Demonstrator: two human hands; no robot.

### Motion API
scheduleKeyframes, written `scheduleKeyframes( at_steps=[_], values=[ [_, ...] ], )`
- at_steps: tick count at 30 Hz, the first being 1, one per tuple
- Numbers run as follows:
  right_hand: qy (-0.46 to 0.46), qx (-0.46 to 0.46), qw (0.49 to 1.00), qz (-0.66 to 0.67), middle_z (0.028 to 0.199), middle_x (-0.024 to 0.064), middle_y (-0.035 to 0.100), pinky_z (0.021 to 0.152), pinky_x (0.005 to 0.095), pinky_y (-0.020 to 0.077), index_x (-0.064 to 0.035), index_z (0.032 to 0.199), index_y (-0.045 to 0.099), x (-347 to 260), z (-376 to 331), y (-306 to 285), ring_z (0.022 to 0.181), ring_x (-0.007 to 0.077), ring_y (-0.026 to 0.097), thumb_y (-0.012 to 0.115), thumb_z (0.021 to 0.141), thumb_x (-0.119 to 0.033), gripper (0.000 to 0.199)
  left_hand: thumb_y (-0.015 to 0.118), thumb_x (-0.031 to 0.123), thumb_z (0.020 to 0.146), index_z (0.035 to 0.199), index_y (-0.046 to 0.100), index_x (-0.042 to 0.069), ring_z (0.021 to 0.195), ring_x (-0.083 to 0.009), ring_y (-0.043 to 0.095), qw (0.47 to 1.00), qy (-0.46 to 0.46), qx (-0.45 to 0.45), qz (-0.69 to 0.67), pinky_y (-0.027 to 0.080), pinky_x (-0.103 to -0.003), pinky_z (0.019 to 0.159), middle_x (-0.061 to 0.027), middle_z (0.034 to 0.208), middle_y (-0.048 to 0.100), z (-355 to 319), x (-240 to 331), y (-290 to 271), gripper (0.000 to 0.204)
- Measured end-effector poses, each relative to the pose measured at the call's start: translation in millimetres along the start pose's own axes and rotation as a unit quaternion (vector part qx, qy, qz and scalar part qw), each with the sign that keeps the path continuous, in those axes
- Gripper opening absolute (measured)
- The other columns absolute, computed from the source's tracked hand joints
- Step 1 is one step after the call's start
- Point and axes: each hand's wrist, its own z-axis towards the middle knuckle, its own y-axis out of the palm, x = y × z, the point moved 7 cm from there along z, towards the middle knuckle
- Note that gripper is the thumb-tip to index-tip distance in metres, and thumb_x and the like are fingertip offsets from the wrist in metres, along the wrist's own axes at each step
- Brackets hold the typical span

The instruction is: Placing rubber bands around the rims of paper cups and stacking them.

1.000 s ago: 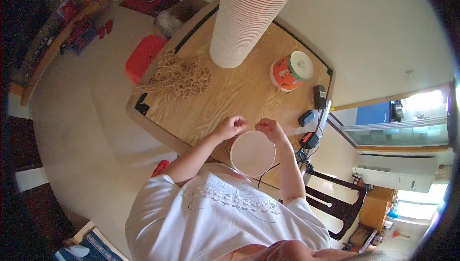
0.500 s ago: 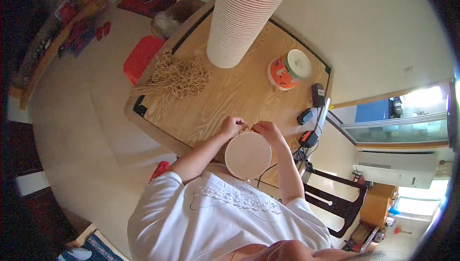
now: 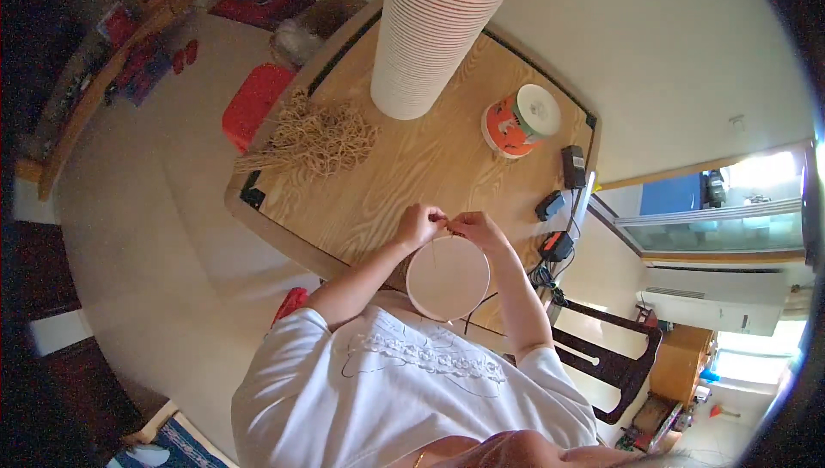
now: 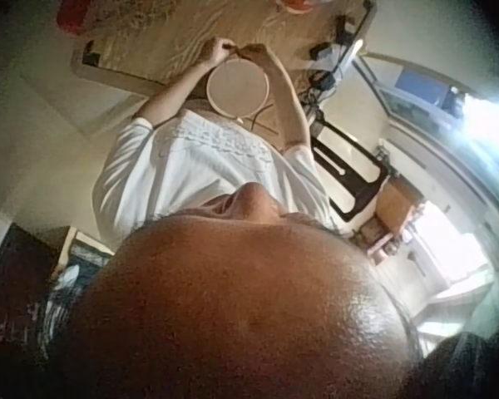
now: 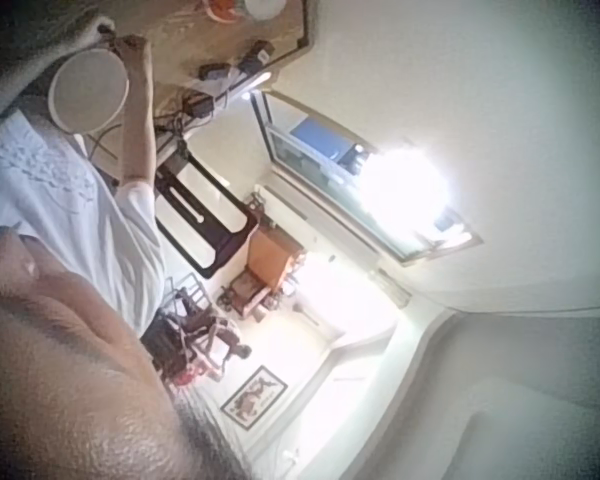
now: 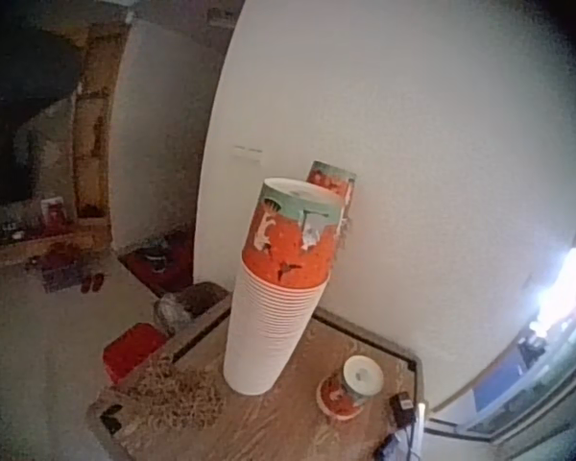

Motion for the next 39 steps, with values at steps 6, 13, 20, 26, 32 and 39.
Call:
scheduleKeyframes(
  at_steps=[6,13,20,26,32,39],
  values=[
    [-0.008,-0.022,1.000,0.006,0.068,-0.0021,0.056,0.056,0.0213,0.0413,-0.0026,0.079,0.063,6,1,-2,0.064,0.0064,0.050,0.060,0.079,-0.017,0.015,0.063,0.009,0.073,0.073,0.064,0.002,0.061,-0.0149,0.060,0.998,-0.029,-0.042,-0.040,0.047,-0.029,0.056,-0.0089,0.067,0.063,0,-5,-2,0.007],
    [-0.074,-0.115,0.990,0.028,0.073,-0.0021,0.057,0.060,0.0212,0.0406,-0.0033,0.081,0.061,-5,-4,4,0.068,0.0057,0.049,0.060,0.079,-0.017,0.014,0.062,0.009,0.074,0.072,0.062,0.002,0.059,-0.0158,0.059,0.997,0.053,0.052,0.008,0.046,-0.029,0.056,-0.0082,0.066,0.062,-13,12,-23,0.008],
    [0.010,-0.160,0.986,0.039,0.072,-0.0034,0.055,0.057,0.0185,0.0357,-0.0046,0.080,0.060,14,-7,4,0.064,0.0039,0.046,0.058,0.080,-0.021,0.016,0.062,0.011,0.075,0.079,0.062,0.003,0.065,-0.0150,0.060,0.999,0.009,-0.047,-0.024,0.047,-0.029,0.060,-0.0081,0.072,0.063,-5,6,-14,0.009],
    [0.017,-0.146,0.986,0.084,0.073,-0.0025,0.055,0.058,0.0190,0.0365,-0.0035,0.080,0.059,12,-13,6,0.064,0.0044,0.046,0.057,0.082,-0.020,0.017,0.064,0.010,0.073,0.088,0.064,0.006,0.072,-0.0141,0.061,0.980,0.001,-0.198,0.025,0.047,-0.027,0.065,-0.0072,0.080,0.065,-2,-4,13,0.015],
    [0.038,-0.129,0.981,0.142,0.074,-0.0003,0.057,0.060,0.0211,0.0397,-0.0038,0.080,0.059,23,-12,0,0.066,0.0074,0.050,0.055,0.083,-0.021,0.018,0.062,0.011,0.076,0.087,0.065,0.003,0.070,-0.0102,0.058,0.958,-0.037,-0.201,-0.200,0.046,-0.026,0.065,-0.0050,0.079,0.065,-10,-23,31,0.013],
    [0.051,-0.117,0.978,0.164,0.075,0.0006,0.058,0.061,0.0226,0.0423,-0.0032,0.083,0.059,22,-14,1,0.067,0.0090,0.052,0.056,0.082,-0.021,0.018,0.062,0.012,0.078,0.085,0.065,0.003,0.070,-0.0081,0.056,0.933,-0.051,-0.294,-0.202,0.046,-0.025,0.065,-0.0038,0.077,0.064,-8,-34,46,0.012]
  ],
)
